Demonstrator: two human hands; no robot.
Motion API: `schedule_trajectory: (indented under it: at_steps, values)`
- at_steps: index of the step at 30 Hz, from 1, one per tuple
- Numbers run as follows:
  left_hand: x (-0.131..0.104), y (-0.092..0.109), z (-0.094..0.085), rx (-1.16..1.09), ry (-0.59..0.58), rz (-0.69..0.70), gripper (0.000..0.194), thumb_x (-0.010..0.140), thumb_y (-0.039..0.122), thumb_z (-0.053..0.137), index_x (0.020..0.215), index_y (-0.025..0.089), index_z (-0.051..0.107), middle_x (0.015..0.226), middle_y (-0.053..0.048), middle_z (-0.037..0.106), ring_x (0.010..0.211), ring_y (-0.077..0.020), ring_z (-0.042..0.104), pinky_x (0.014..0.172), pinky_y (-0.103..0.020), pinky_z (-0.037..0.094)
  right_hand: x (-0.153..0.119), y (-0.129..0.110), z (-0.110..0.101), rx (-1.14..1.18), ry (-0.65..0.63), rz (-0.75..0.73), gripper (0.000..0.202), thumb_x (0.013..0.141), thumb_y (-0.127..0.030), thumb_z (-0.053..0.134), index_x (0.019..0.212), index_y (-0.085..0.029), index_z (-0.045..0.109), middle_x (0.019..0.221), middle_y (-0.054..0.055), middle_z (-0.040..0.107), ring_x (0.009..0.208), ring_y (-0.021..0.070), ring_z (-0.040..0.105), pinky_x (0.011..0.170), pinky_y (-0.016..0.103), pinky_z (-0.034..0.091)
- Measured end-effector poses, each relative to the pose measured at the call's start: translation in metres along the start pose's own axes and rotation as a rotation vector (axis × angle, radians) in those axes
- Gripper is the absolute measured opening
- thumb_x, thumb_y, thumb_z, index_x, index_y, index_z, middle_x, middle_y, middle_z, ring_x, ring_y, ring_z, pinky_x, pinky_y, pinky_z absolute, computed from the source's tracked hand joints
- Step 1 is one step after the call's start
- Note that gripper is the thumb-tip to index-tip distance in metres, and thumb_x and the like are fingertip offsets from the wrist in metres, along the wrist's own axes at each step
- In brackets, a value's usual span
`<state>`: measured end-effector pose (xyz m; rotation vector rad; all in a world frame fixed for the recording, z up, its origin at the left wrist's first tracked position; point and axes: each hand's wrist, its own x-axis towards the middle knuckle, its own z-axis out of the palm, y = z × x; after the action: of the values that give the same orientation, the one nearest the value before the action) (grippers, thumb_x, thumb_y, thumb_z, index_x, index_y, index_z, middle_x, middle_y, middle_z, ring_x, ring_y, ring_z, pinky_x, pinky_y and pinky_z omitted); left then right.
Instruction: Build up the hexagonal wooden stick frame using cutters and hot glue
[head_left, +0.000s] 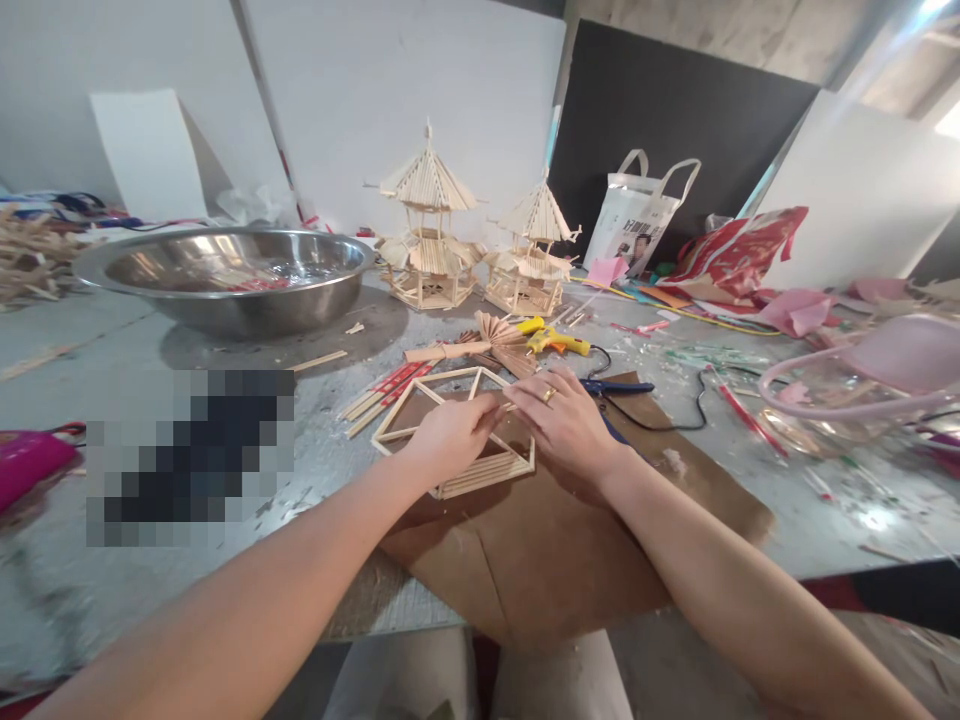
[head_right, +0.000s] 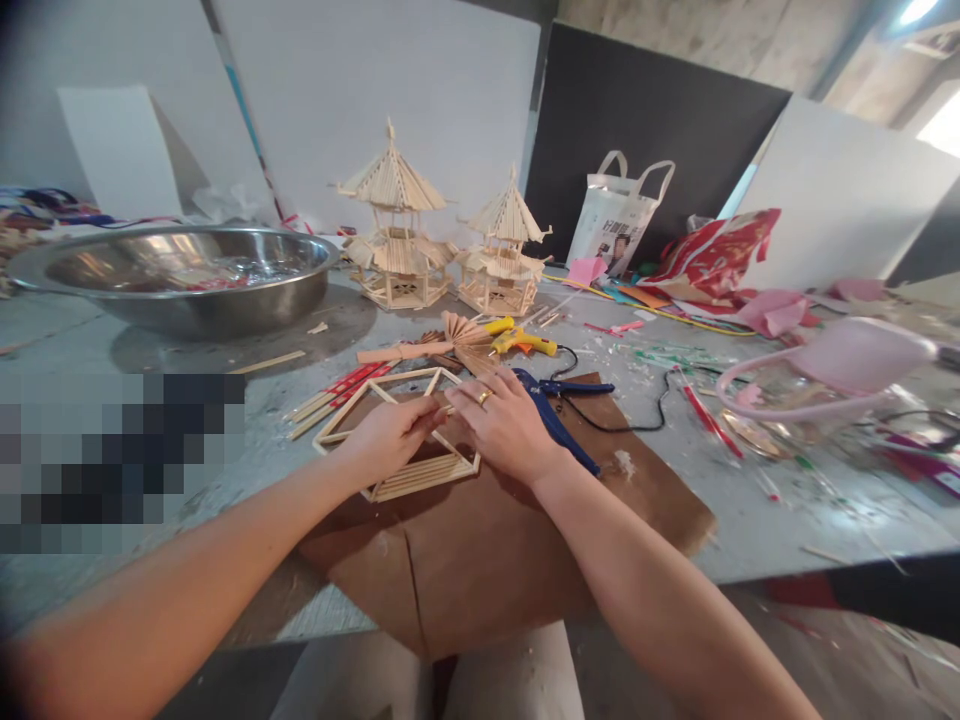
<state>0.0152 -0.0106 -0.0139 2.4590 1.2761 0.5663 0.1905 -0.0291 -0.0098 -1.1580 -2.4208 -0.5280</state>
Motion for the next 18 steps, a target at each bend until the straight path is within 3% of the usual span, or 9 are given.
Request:
schedule_trajectory:
  at_steps: [5, 18]
  values:
    - [-0.0008, 0.0021, 0.0015, 0.179, -0.023, -0.031, 0.036, 0.084, 0.039, 0.025, 0.087, 0.019, 0.055, 0.071, -0.007, 0.061, 0.065, -0.0181, 0.056, 0.057, -0.026, 0.036, 0.0008, -0.0085, 0.0039, -0.050, -0.060, 0.045, 0.029, 0.086, -0.023, 0.031, 0.102, -0.016, 0.054, 0.092, 0.007, 0.060, 0.087, 0.0194, 0.046, 0.078, 0.032, 0.030]
    - [-0.0046, 0.0096, 0.0014, 0.380, -0.050, -0.079, 0.039, 0.083, 0.039, 0.026, 0.087, 0.019, 0.058, 0.072, -0.009, 0.062, 0.070, -0.0222, 0.058, 0.060, -0.031, 0.039, -0.0026, -0.0122, 0.0090, -0.056, -0.126, 0.099, 0.023, 0.083, -0.019, 0.034, 0.075, -0.016, 0.055, 0.071, 0.006, 0.059, 0.070, 0.0167, 0.050, 0.064, 0.029, 0.027]
